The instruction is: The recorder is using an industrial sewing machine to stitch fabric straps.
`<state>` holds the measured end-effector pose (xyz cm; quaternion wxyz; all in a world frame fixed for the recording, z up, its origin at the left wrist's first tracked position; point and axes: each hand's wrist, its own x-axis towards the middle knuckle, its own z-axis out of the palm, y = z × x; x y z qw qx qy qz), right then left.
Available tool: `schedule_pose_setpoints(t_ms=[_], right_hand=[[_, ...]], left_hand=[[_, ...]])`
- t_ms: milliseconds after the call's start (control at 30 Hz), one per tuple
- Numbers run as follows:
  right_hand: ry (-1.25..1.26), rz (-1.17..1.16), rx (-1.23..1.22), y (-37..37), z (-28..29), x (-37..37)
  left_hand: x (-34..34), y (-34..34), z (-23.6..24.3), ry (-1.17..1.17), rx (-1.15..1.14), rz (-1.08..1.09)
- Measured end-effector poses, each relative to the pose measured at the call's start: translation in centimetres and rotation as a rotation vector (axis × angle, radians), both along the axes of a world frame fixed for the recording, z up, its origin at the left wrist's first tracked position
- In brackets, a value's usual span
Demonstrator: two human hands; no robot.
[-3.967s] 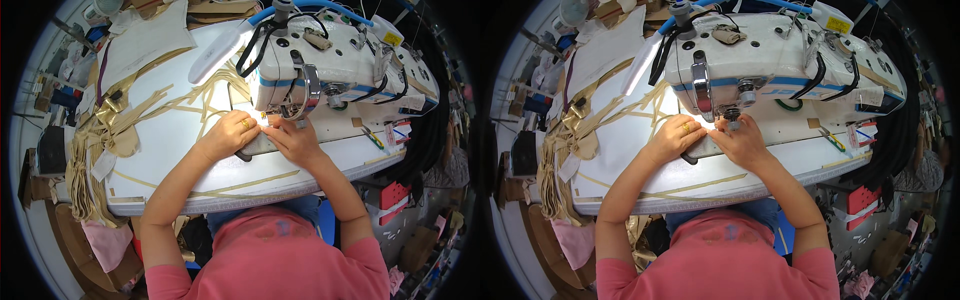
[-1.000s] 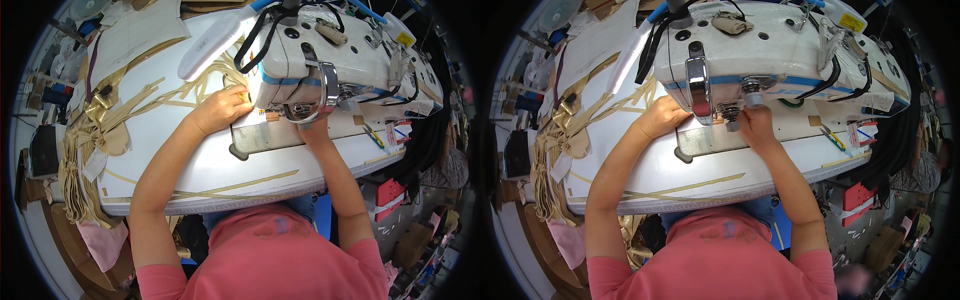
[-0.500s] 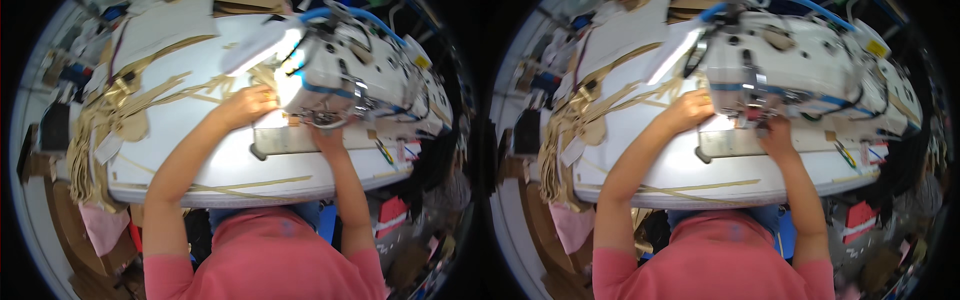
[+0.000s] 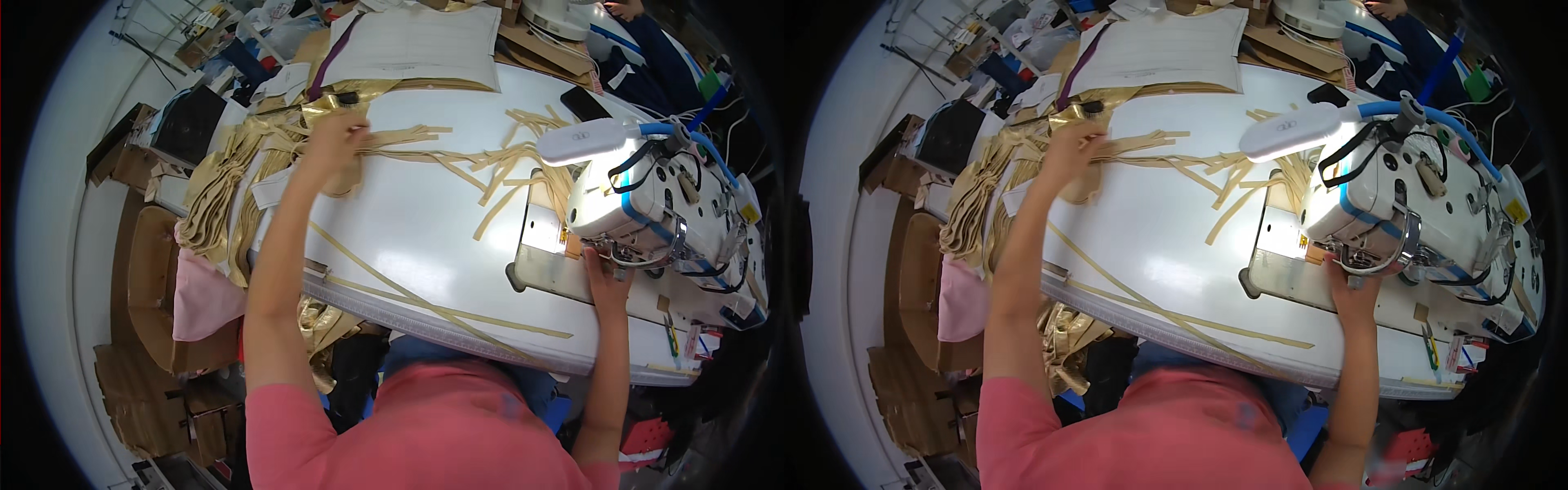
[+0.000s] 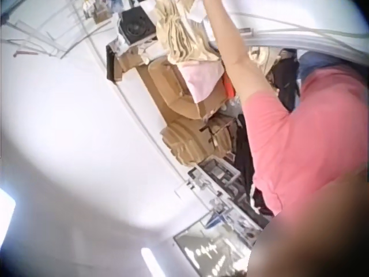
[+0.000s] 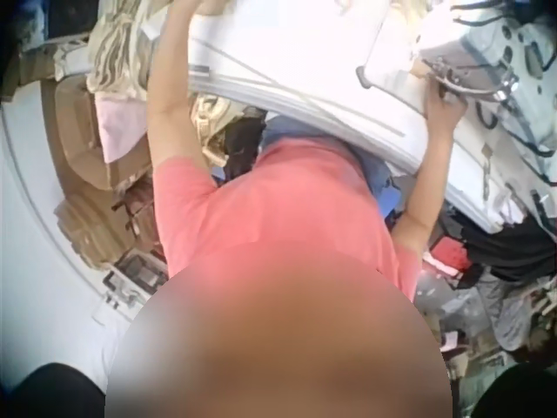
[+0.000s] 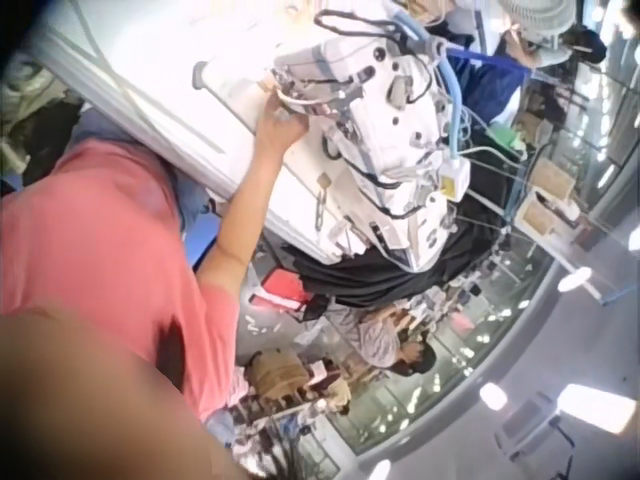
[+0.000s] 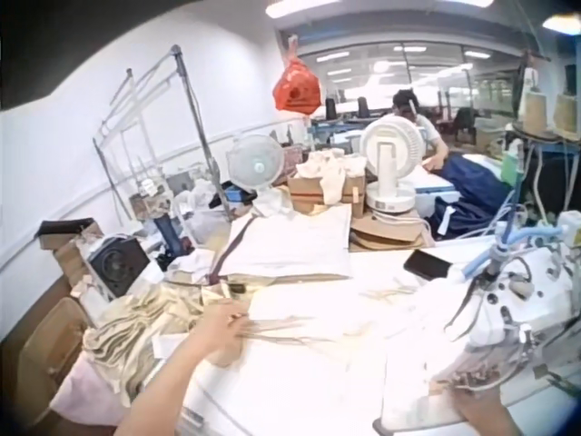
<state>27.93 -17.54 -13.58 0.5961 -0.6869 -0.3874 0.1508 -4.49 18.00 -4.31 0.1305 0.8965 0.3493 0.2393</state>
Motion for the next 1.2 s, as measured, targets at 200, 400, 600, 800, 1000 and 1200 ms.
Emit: schedule_pose_setpoints(t_ms=[200, 400, 600, 800, 1000, 1200], right_hand=[[0.005, -0.013, -0.035, 0.0, -0.2, 0.1], [0.013, -0.003, -0.106, -0.2, 0.3, 0.2], [0.011, 0.007, -0.094, -0.2, -0.3, 0.3], [-0.024, 0.013, -0.117, -0.2, 0.3, 0.1], [-0.047, 0.018, -0.117, -0.1, 0.5, -0.1], [-0.133, 0.032, -0.082, -0.4, 0.4, 0.1]], left_hand=[[-6.4, 2.9, 0.0, 0.041, -0.053, 0.124], [-6.0, 1.4, 0.3, 0.076, -0.119, 0.033], [-4.6, 0.6, -1.1, 0.015, 0.047, -0.086], [-3.2, -1.4, -2.6, 0.045, 0.071, -0.216], [-5.5, -3.8, -4.8, -0.235, -0.182, -0.169], [-6.5, -2.4, -2.5, -0.201, 0.021, 0.007]])
